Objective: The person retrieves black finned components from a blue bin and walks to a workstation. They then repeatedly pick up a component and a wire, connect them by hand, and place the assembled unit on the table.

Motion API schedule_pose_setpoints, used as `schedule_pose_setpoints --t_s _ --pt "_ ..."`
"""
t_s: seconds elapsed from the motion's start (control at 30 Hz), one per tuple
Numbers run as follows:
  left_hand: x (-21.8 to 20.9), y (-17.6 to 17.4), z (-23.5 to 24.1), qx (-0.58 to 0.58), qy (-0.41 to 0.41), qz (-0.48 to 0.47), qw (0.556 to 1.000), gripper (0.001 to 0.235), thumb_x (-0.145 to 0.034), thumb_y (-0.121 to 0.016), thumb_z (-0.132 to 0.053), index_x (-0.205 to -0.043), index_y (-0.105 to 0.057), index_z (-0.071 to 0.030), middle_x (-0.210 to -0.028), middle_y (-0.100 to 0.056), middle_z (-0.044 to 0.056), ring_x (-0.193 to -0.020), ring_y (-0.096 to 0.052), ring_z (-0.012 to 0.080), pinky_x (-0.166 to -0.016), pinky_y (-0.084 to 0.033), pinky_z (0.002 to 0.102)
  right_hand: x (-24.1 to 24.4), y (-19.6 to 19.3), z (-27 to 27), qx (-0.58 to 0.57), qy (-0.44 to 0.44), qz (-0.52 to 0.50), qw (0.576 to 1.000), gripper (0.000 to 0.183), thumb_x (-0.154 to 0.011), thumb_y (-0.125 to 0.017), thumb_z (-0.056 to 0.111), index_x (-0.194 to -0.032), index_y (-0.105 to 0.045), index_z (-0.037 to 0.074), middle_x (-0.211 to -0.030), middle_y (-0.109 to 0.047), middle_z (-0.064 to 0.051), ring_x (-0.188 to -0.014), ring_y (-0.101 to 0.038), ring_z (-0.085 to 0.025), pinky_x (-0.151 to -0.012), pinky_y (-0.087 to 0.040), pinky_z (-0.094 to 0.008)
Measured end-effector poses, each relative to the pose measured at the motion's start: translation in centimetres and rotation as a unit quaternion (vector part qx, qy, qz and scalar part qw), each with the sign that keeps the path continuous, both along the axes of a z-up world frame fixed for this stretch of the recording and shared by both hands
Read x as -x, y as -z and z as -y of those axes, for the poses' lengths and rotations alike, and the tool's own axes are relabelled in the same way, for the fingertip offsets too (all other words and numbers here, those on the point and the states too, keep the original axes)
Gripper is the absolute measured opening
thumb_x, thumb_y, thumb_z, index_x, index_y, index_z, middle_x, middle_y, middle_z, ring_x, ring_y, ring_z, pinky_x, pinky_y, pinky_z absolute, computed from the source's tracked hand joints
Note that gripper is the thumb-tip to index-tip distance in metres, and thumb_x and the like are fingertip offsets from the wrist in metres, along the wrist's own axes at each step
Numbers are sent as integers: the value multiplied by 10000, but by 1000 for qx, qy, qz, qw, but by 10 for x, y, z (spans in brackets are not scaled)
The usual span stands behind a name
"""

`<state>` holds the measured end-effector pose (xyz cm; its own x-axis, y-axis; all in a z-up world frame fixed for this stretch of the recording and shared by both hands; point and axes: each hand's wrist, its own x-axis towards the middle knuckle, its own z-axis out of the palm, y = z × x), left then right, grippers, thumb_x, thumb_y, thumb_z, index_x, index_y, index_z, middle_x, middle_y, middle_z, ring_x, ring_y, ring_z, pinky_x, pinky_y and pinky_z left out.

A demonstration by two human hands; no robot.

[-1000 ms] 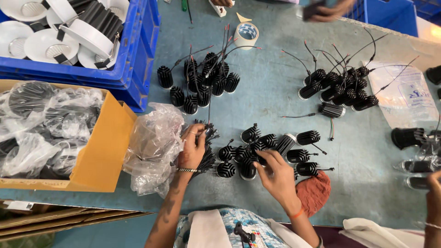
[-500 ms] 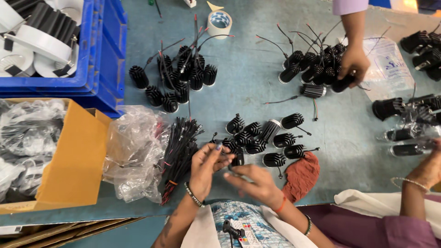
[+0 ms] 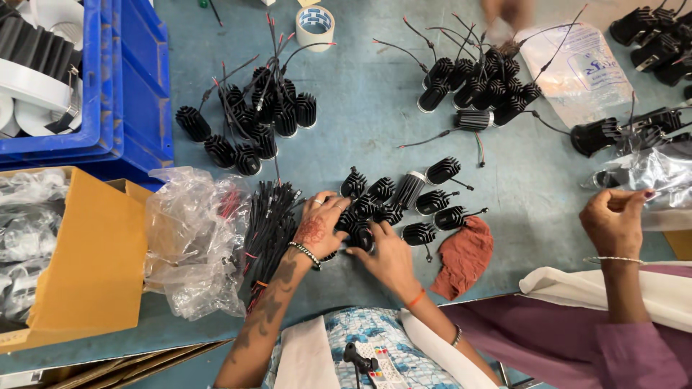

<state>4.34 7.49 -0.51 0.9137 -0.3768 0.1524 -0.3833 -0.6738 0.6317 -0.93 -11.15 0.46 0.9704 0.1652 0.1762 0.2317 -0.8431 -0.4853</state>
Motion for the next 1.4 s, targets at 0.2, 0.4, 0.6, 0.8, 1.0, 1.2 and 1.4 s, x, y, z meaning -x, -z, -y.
schedule_pose_setpoints --t_s 0.2,0.4,0.6,0.8,1.0,1.2,1.4 --pt "-11 18 -14 -29 23 -32 999 588 -678 -887 -245 -1208 -653 -146 -1278 -664 67 -1311 -489 324 -1172 -250 527 4 14 7 -178 17 -73 981 586 -718 -908 246 -1196 -681 -6 -891 -545 -102 -666 -571 -225 -610 -485 -348" --pt "-10 24 -16 -97 72 -43 992 538 -779 -813 -219 -1275 -624 -134 -1226 -688 62 -1271 -565 272 -1237 -169 552 16 12 13 -248 -67 38 966 546 -785 -868 139 -1263 -645 0 -997 -541 -42 -805 -528 -134 -679 -451 -285" --pt "-1 18 -14 -73 56 -12 996 485 -796 -791 -202 -1244 -632 -111 -1304 -640 60 -1358 -477 286 -1240 -116 611 31 4 40 -207 75 -46 974 576 -705 -941 168 -1183 -661 9 -808 -434 -58 -590 -380 -126 -503 -312 -299" --pt "24 -9 -8 -47 2 -37 998 622 -759 -788 -186 -1345 -599 -103 -1468 -511 61 -1483 -250 371 -1171 -68 692 48 11 34 -195 28 7 980 545 -725 -915 156 -1202 -673 54 -875 -497 -21 -684 -454 -101 -577 -402 -265" --pt "55 -41 -1 10 -51 43 998 453 -797 -770 -185 -1235 -691 -108 -1475 -548 49 -1492 -288 374 -1193 -138 647 67 -1 45 -188 66 -33 979 524 -822 -788 185 -1284 -614 9 -878 -474 -71 -584 -430 -140 -523 -371 -284" --pt "88 -55 16 195 2 -32 980 305 -895 -746 -158 -1193 -735 -95 -1284 -718 71 -1256 -652 254 -1069 -513 369 88 -4 68 -427 113 -80 894 300 -1088 -461 173 -1210 -676 3 -910 -497 -44 -687 -522 -126 -635 -448 -287" --pt "104 -28 55 349 123 -282 885 440 -867 -755 -127 -1282 -660 -17 -1183 -737 163 -1021 -755 231 -873 -609 332 80 -18 64 -806 19 -38 590 197 -1163 -487 159 -1277 -562 16 -1070 -553 -63 -919 -541 -134 -845 -456 -310"
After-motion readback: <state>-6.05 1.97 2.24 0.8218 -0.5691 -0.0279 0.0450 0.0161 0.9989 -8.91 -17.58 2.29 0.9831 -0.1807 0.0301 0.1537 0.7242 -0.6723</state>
